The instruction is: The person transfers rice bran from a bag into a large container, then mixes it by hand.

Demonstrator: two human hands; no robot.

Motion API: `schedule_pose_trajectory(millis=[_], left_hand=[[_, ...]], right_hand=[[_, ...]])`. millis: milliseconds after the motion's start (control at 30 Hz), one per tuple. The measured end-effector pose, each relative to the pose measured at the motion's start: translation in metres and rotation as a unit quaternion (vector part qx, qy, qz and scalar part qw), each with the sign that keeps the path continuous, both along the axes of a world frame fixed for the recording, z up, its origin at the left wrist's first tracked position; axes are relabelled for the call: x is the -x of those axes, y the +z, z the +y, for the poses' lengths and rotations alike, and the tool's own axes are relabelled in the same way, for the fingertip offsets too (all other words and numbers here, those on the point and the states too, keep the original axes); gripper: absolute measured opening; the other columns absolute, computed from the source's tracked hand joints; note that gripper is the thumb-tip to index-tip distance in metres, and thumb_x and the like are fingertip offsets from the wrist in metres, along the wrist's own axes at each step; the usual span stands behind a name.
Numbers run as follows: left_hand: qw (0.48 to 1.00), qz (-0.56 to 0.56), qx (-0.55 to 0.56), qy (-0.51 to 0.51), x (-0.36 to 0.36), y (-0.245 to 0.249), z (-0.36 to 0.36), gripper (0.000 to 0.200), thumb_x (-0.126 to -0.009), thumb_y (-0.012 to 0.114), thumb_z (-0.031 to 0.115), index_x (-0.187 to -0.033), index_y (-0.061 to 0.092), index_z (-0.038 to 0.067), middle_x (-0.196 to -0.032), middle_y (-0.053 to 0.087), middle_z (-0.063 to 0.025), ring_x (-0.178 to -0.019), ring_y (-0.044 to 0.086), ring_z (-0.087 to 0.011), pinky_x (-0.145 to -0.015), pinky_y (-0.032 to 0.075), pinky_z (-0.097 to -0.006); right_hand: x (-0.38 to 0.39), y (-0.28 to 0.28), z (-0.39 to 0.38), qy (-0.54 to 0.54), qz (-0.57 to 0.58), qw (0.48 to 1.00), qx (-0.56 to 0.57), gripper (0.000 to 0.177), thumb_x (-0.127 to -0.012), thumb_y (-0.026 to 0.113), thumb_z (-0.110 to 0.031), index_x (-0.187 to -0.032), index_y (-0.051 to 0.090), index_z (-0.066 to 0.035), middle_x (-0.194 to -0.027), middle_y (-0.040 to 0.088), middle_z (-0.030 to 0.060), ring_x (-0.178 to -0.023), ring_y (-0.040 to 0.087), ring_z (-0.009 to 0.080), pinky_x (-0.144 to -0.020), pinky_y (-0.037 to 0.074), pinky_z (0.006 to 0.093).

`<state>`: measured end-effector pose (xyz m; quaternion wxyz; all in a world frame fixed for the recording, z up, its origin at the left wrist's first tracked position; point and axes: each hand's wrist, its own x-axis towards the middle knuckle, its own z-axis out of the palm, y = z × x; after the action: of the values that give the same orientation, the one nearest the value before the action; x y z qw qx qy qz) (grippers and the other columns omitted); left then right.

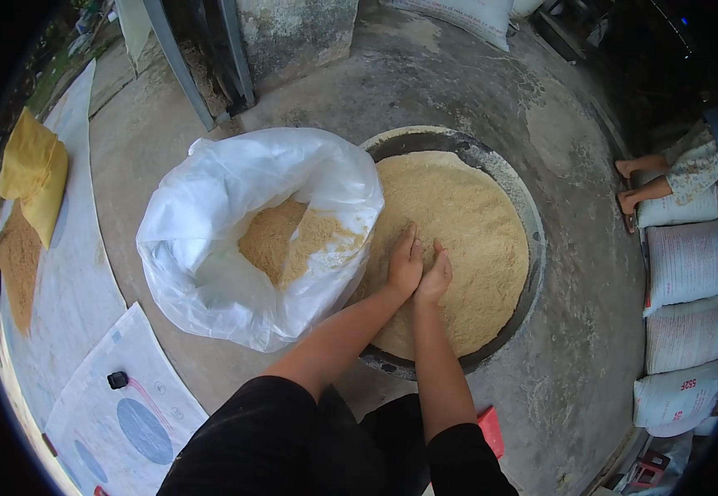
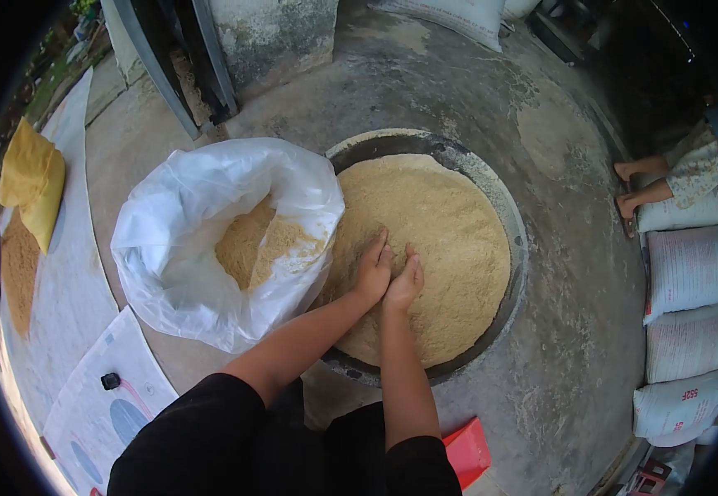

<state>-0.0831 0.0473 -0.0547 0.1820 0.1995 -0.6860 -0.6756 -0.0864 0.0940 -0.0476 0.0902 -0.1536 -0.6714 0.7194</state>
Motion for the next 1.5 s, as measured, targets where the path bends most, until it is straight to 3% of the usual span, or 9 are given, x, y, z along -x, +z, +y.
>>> schedule_pose_trajectory(millis=[100, 200, 333, 600, 933, 1033, 1200, 1267, 1500], left_hand=[[0.973, -0.121, -0.19, -0.038, -0.007, 0.021, -0.015, 0.029, -0.091, 0.044, 0.018, -0.106, 0.057, -0.003, -0.101, 0.06, -0.0131, -0.096, 0.054, -0.015, -0.085, 0.04, -0.0269], [0.983, -0.08, -0.157, -0.051, -0.015, 0.037, -0.023, 0.028, -0.091, 0.046, 0.021, -0.091, 0.061, -0.003, -0.085, 0.059, -0.0043, -0.08, 0.05, -0.0076, -0.073, 0.041, -0.0234], [0.994, 0.051, -0.091, 0.039, -0.028, 0.101, -0.044, 0.027, -0.092, 0.046, 0.022, -0.092, 0.06, -0.001, -0.087, 0.058, -0.0031, -0.079, 0.051, -0.0074, -0.071, 0.042, -0.0227], [0.894, 0.108, -0.427, 0.076, -0.051, 0.167, -0.116, 0.03, -0.094, 0.042, 0.024, -0.098, 0.057, -0.001, -0.092, 0.059, -0.0067, -0.083, 0.054, -0.0118, -0.075, 0.044, -0.0258], [0.851, 0.133, -0.5, 0.086, -0.075, 0.188, -0.16, 0.026, -0.092, 0.044, 0.021, -0.101, 0.056, 0.0, -0.096, 0.059, -0.0091, -0.088, 0.057, -0.0159, -0.079, 0.046, -0.0276], [0.866, 0.11, -0.45, 0.188, -0.088, 0.153, -0.181, 0.028, -0.09, 0.044, 0.02, -0.105, 0.055, -0.002, -0.103, 0.058, -0.0121, -0.095, 0.055, -0.0191, -0.084, 0.044, -0.0299], [0.981, -0.103, -0.017, 0.161, -0.102, 0.127, -0.222, 0.046, -0.088, 0.048, 0.029, -0.123, 0.042, -0.001, -0.124, 0.047, -0.0124, -0.114, 0.044, -0.0257, -0.095, 0.033, -0.0304], [0.978, -0.109, 0.104, 0.144, -0.095, 0.136, -0.232, 0.048, -0.086, 0.05, 0.03, -0.126, 0.041, 0.004, -0.128, 0.044, -0.0109, -0.118, 0.04, -0.0264, -0.096, 0.032, -0.0334], [0.981, -0.16, 0.046, 0.102, -0.038, 0.181, -0.282, 0.053, -0.085, 0.051, 0.033, -0.128, 0.039, 0.005, -0.13, 0.042, -0.0114, -0.119, 0.038, -0.0273, -0.096, 0.032, -0.0366]], right_hand=[[-0.003, 0.007, -0.013, -0.029, -0.029, 0.999, 0.036, 0.039, -0.093, 0.038, -0.025, -0.107, 0.058, 0.006, -0.108, 0.057, 0.0148, -0.102, 0.051, 0.0217, -0.094, 0.034, 0.0298], [-0.008, 0.034, -0.021, -0.045, -0.04, 0.998, 0.034, 0.04, -0.092, 0.037, -0.025, -0.1, 0.059, 0.007, -0.1, 0.058, 0.0139, -0.095, 0.052, 0.0215, -0.091, 0.036, 0.0301], [-0.018, 0.1, -0.05, -0.015, 0.005, 1.0, 0.024, 0.039, -0.091, 0.037, -0.025, -0.094, 0.06, 0.006, -0.095, 0.058, 0.0134, -0.091, 0.054, 0.0216, -0.085, 0.04, 0.0309], [-0.033, 0.169, -0.126, 0.048, -0.032, 0.967, 0.249, 0.039, -0.091, 0.036, -0.031, -0.096, 0.055, 0.002, -0.096, 0.058, 0.0143, -0.087, 0.058, 0.0228, -0.077, 0.047, 0.0323], [-0.049, 0.182, -0.166, 0.123, -0.03, 0.96, 0.25, 0.039, -0.091, 0.037, -0.027, -0.092, 0.059, 0.004, -0.093, 0.059, 0.0145, -0.084, 0.059, 0.0229, -0.075, 0.048, 0.0315], [-0.061, 0.15, -0.189, 0.196, -0.009, 0.972, 0.133, 0.036, -0.091, 0.041, -0.025, -0.096, 0.06, 0.006, -0.096, 0.06, 0.0147, -0.09, 0.058, 0.0211, -0.082, 0.044, 0.0291], [-0.042, 0.117, -0.191, 0.311, 0.089, 0.945, -0.054, 0.034, -0.087, 0.051, -0.019, -0.108, 0.055, 0.008, -0.108, 0.057, 0.02, -0.103, 0.053, 0.0261, -0.09, 0.038, 0.0326], [-0.033, 0.128, -0.182, 0.312, 0.142, 0.895, -0.286, 0.04, -0.085, 0.052, -0.02, -0.115, 0.05, 0.006, -0.115, 0.052, 0.0238, -0.109, 0.049, 0.0329, -0.093, 0.037, 0.0371], [0.04, 0.144, -0.193, 0.327, 0.172, 0.877, -0.307, 0.053, -0.078, 0.058, -0.024, -0.122, 0.046, 0.004, -0.123, 0.047, 0.0243, -0.117, 0.043, 0.0349, -0.099, 0.033, 0.0354]])
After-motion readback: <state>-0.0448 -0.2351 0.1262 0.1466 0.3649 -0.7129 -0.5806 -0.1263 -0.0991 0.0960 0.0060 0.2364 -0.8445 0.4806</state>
